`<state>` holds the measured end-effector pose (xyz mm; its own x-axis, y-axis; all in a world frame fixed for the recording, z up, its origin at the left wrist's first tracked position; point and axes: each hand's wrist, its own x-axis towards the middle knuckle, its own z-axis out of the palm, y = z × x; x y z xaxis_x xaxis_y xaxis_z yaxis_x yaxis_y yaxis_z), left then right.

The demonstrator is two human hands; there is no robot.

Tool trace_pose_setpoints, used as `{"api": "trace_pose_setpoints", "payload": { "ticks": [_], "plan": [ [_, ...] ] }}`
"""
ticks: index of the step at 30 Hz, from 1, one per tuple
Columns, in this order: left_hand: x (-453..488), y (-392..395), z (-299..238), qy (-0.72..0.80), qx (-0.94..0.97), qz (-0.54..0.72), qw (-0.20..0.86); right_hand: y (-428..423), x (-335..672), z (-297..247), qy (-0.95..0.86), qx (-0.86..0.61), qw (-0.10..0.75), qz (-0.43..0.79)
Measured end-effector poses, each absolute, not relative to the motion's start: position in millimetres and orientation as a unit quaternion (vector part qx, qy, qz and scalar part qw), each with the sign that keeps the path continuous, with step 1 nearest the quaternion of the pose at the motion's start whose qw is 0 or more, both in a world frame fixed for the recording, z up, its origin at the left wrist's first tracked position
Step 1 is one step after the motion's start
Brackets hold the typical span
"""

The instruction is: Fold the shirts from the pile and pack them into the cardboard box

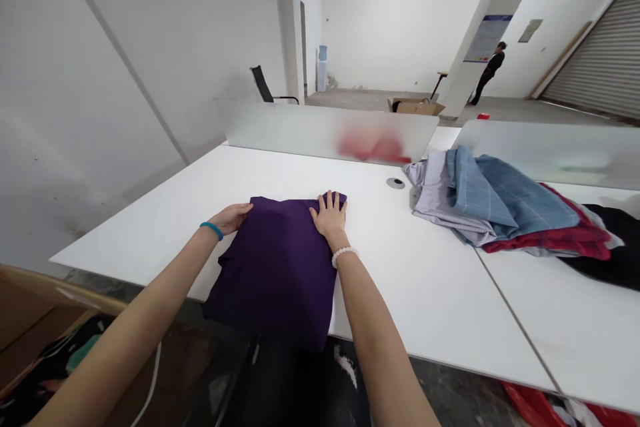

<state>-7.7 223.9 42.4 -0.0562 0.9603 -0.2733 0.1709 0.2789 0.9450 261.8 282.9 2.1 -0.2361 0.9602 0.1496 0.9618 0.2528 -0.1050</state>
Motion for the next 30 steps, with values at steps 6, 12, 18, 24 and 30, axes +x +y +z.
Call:
{"api": "trace_pose_setpoints", "payload": {
  "ticks": [6,12,18,24,30],
  "plan": [
    [-4,238,25,0.714,0.463,0.339,0.401,284,262,2,-0.784,-0.613,0.093,-0.003],
    [8,233,29,0.768,0.527,0.273,0.242,283,261,2,-0.784,-0.614,0.092,-0.002],
    [2,209,41,0.798,0.545,0.198,0.164,283,260,2,-0.780,-0.618,0.095,-0.007],
    [1,166,32,0.759,0.621,0.132,0.148,281,260,2,-0.777,-0.623,0.090,-0.001],
    [19,150,46,0.755,0.645,0.112,0.030,278,261,2,-0.771,-0.627,0.115,-0.018]
  ]
}}
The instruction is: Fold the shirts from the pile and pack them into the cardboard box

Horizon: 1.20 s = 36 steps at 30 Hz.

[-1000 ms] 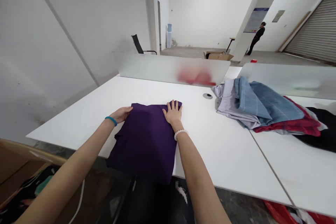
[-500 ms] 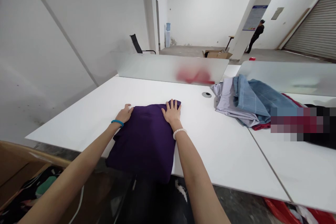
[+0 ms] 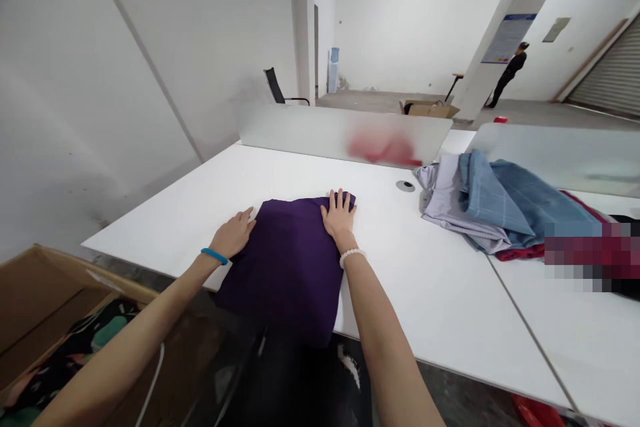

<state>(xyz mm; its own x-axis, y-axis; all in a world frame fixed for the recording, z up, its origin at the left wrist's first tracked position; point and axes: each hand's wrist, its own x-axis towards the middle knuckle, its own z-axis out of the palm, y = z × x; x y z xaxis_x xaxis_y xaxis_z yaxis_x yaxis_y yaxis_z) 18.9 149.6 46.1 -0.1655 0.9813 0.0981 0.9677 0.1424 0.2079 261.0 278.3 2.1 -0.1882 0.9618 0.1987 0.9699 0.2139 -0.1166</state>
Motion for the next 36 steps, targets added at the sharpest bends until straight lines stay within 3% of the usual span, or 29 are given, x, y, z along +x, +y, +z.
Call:
{"api": "trace_pose_setpoints", "payload": {
  "ticks": [3,9,15,20,25,30,36],
  "plan": [
    [33,144,43,0.682,0.719,0.132,0.013,279,262,2,-0.776,-0.624,0.091,-0.008],
    [44,129,12,0.651,0.751,0.073,0.082,277,262,3,-0.782,-0.617,0.086,0.017],
    [38,135,22,0.649,0.747,0.046,0.138,261,277,4,-0.744,-0.619,0.241,0.075],
    [18,173,45,0.688,0.710,0.082,0.128,213,316,6,-0.718,-0.552,0.337,0.258],
    [19,222,39,0.724,0.678,0.110,0.070,95,354,23,-0.563,-0.500,0.490,0.439],
    [30,238,7,0.723,0.683,0.089,0.060,-10,354,4,-0.392,-0.525,0.527,0.541],
    [24,226,-2,0.657,0.743,0.122,0.047,-21,314,-27,-0.314,-0.498,0.520,0.619]
  ]
}}
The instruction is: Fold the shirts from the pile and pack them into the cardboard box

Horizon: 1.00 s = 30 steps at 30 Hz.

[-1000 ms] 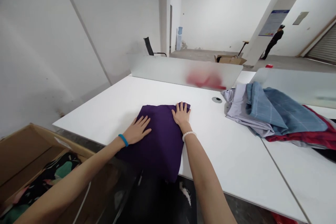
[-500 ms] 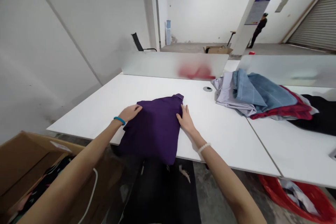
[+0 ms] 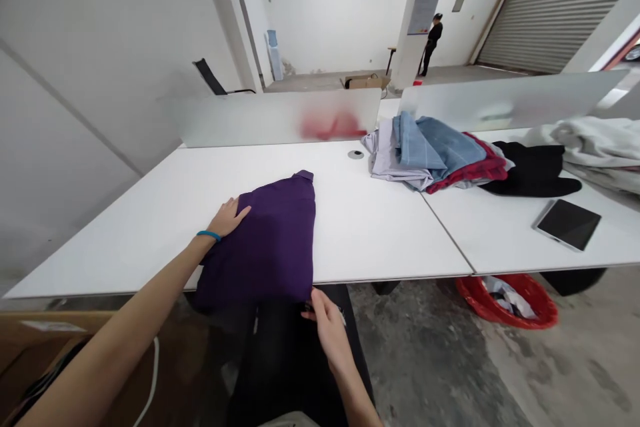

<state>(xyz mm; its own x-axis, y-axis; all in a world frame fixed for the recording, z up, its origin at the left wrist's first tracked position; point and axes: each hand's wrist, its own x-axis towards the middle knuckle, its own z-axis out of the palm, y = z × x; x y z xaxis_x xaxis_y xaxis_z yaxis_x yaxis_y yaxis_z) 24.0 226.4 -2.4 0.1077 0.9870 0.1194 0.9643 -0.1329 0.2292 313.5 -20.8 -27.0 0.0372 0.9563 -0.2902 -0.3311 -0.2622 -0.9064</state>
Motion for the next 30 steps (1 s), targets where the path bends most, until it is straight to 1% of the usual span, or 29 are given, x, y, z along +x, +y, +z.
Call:
{"api": "trace_pose_setpoints", "payload": {
  "ticks": [4,6,10,13,15,20,24,26,30],
  "plan": [
    [26,211,8,0.601,0.780,0.164,0.067,-7,305,-20,-0.333,-0.475,0.489,0.651],
    [29,206,17,0.575,0.796,0.167,0.085,-2,307,-12,-0.335,-0.477,0.492,0.646],
    [39,203,44,0.578,0.793,0.107,0.159,8,307,2,-0.288,-0.461,0.528,0.653],
    [50,204,66,0.568,0.806,0.042,0.163,14,298,8,-0.261,-0.445,0.536,0.668],
    [56,203,79,0.547,0.821,0.032,0.158,19,291,8,-0.267,-0.456,0.544,0.652],
    [46,190,109,0.518,0.825,0.131,0.185,30,280,7,-0.311,-0.463,0.576,0.597],
    [-1,167,128,0.546,0.787,0.217,0.191,42,262,21,-0.377,-0.413,0.581,0.591],
    [-38,147,138,0.582,0.753,0.252,0.173,49,243,32,-0.421,-0.385,0.558,0.603],
    [-119,79,158,0.666,0.673,0.296,0.126,57,187,55,-0.513,-0.312,0.471,0.647]
  ]
}}
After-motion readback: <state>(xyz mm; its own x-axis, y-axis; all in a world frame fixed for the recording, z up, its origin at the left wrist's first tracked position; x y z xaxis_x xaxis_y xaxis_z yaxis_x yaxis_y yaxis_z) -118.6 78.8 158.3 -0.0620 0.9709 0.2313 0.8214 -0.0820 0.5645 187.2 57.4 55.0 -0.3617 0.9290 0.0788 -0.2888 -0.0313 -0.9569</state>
